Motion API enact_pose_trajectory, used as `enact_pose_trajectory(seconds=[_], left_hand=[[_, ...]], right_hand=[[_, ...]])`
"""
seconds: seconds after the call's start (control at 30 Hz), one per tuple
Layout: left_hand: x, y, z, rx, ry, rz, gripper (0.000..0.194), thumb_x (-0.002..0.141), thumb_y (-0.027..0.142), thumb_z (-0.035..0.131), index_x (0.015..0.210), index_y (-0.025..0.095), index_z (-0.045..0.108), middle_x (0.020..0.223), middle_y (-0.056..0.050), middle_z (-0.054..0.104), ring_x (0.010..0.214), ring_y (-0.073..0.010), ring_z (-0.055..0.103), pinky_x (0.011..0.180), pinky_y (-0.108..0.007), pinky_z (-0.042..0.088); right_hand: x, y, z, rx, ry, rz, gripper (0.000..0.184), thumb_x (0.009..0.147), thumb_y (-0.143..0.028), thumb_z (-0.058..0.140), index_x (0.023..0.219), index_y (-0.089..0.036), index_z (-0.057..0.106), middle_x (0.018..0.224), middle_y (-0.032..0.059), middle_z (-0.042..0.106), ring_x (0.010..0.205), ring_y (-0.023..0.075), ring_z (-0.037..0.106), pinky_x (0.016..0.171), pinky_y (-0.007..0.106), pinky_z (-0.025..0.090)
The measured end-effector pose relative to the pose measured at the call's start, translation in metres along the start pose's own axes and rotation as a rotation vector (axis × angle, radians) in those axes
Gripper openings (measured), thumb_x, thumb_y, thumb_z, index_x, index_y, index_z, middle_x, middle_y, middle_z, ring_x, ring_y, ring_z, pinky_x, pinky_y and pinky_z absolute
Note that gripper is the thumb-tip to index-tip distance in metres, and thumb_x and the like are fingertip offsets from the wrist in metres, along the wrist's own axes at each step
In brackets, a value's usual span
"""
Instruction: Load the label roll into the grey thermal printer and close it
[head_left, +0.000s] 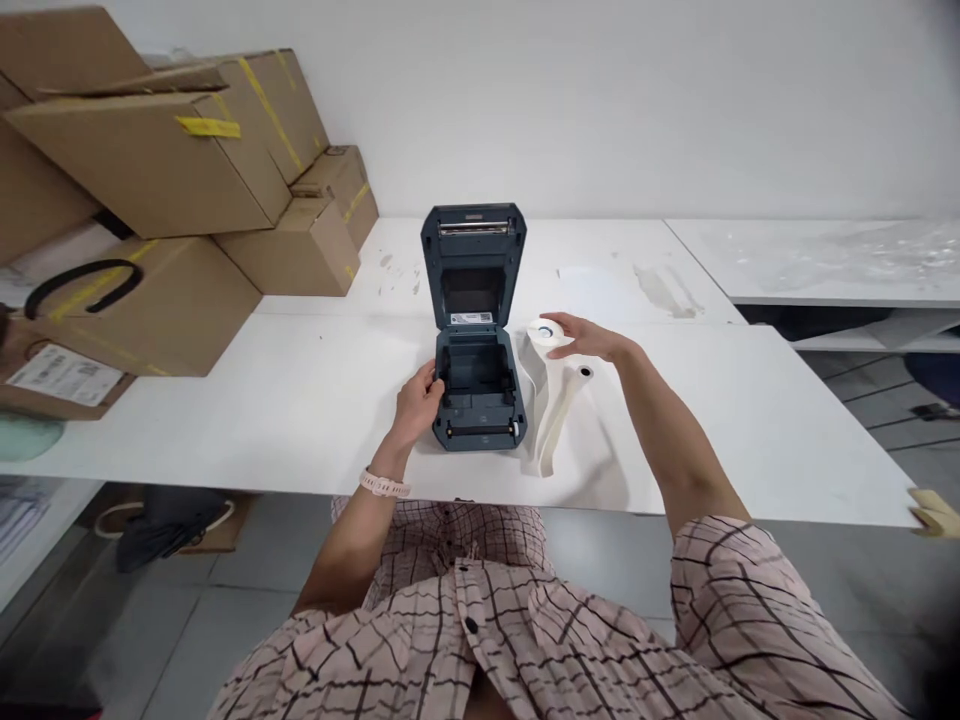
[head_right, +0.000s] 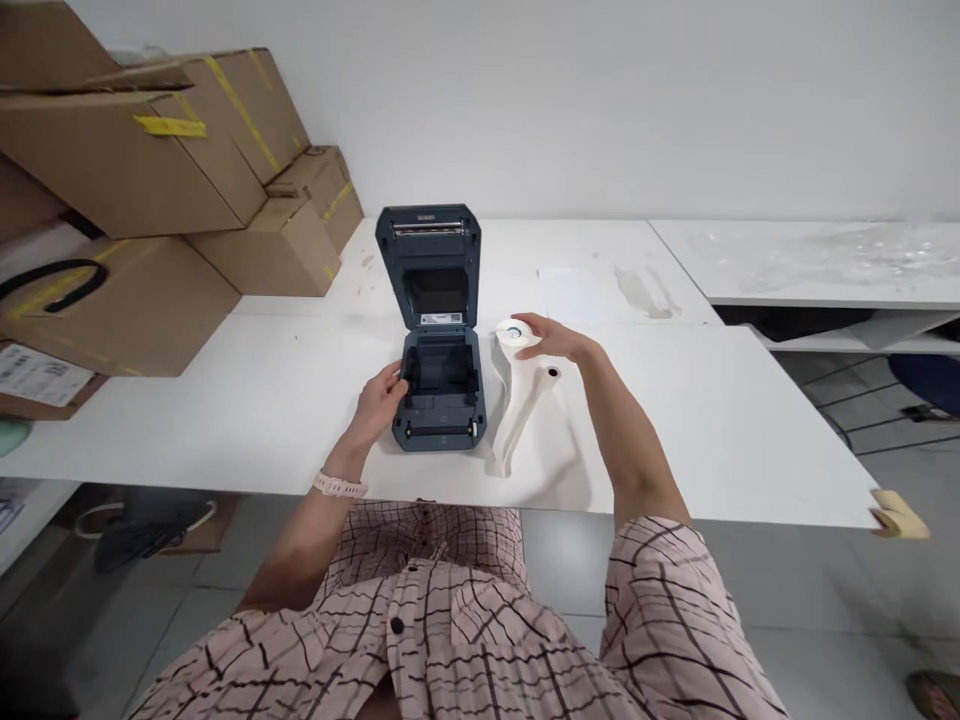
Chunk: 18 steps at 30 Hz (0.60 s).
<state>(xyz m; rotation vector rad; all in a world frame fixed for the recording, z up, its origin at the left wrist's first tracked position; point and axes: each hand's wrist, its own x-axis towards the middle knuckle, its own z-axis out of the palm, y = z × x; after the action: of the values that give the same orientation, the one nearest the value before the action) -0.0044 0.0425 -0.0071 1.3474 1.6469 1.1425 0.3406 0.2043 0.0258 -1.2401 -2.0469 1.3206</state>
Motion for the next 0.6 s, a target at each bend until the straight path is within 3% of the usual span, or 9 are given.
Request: enact_pose_trajectory(seconds=[0.07,0.13,0.23,0.3,0.37,0.43,0.53,0.6], left_hand=[[0.000,-0.002,-0.001,-0.069,-0.018,-0.025,0.055,0.089,0.030,0.063,0.143,0.022,0.061,0.124,-0.012,0.078,0.121,-0.0289,0.070,0.109,-0.049,0.052],[-0.001,-0.002,-0.002,-0.089,-0.028,-0.048,0.055,0.089,0.031,0.063,0.144,0.023,0.061,0.123,-0.011,0.078,0.119,-0.0281,0.072,0.107,-0.047,0.054],[-0.003,0.000,-0.002,-0.077,-0.034,-0.034,0.053,0.090,0.029,0.062,0.142,0.025,0.062,0.123,-0.009,0.079,0.115,-0.0264,0.073,0.105,-0.044,0.055],[-0.004,0.002,-0.002,-0.047,-0.032,-0.014,0.051,0.091,0.029,0.060,0.142,0.026,0.062,0.124,-0.008,0.078,0.116,-0.0265,0.073,0.103,-0.043,0.056],[-0.005,0.003,-0.002,-0.007,-0.029,-0.004,0.050,0.092,0.029,0.058,0.142,0.026,0.062,0.127,-0.008,0.077,0.118,-0.0277,0.073,0.102,-0.043,0.055],[-0.006,0.003,-0.002,0.035,-0.023,0.004,0.048,0.093,0.028,0.056,0.140,0.025,0.063,0.129,-0.009,0.076,0.121,-0.0291,0.071,0.103,-0.044,0.054],[-0.006,0.004,-0.002,0.064,-0.025,0.030,0.047,0.093,0.026,0.054,0.139,0.026,0.064,0.130,-0.008,0.076,0.122,-0.0286,0.071,0.105,-0.043,0.052],[-0.006,0.005,-0.002,0.067,-0.035,0.039,0.046,0.093,0.025,0.054,0.138,0.027,0.064,0.127,-0.006,0.077,0.119,-0.0273,0.072,0.104,-0.041,0.053]], right_hand=[[0.015,-0.006,0.012,-0.046,0.000,0.013,0.076,0.060,-0.030,0.090,0.130,-0.020,0.063,0.138,0.0144,0.068,0.129,0.0358,0.062,0.112,0.052,0.050],[0.016,-0.008,0.020,-0.020,0.079,0.029,0.072,0.058,-0.034,0.089,0.124,-0.019,0.063,0.128,0.0138,0.072,0.116,0.0347,0.068,0.103,0.052,0.056],[-0.001,-0.020,0.022,0.097,0.196,-0.018,0.075,0.064,-0.046,0.083,0.130,-0.021,0.057,0.124,0.0124,0.073,0.109,0.0318,0.070,0.094,0.048,0.060],[-0.015,-0.042,0.025,0.148,0.196,-0.130,0.079,0.068,-0.052,0.081,0.136,-0.024,0.053,0.128,0.0108,0.071,0.112,0.0304,0.069,0.095,0.046,0.059],[-0.024,-0.075,0.034,0.087,0.140,-0.239,0.079,0.067,-0.052,0.083,0.135,-0.025,0.054,0.133,0.0099,0.069,0.119,0.0314,0.067,0.098,0.046,0.056],[-0.025,-0.111,0.052,-0.133,0.024,-0.272,0.077,0.065,-0.049,0.086,0.132,-0.025,0.058,0.134,0.0094,0.068,0.121,0.0335,0.065,0.100,0.047,0.054],[-0.012,-0.153,0.087,-0.541,-0.196,-0.197,0.072,0.064,-0.042,0.087,0.129,-0.026,0.060,0.128,0.0094,0.070,0.114,0.0356,0.067,0.095,0.048,0.054],[0.001,-0.165,0.108,-0.758,-0.281,-0.130,0.070,0.065,-0.037,0.086,0.128,-0.024,0.060,0.125,0.0110,0.071,0.112,0.0374,0.068,0.092,0.048,0.054]])
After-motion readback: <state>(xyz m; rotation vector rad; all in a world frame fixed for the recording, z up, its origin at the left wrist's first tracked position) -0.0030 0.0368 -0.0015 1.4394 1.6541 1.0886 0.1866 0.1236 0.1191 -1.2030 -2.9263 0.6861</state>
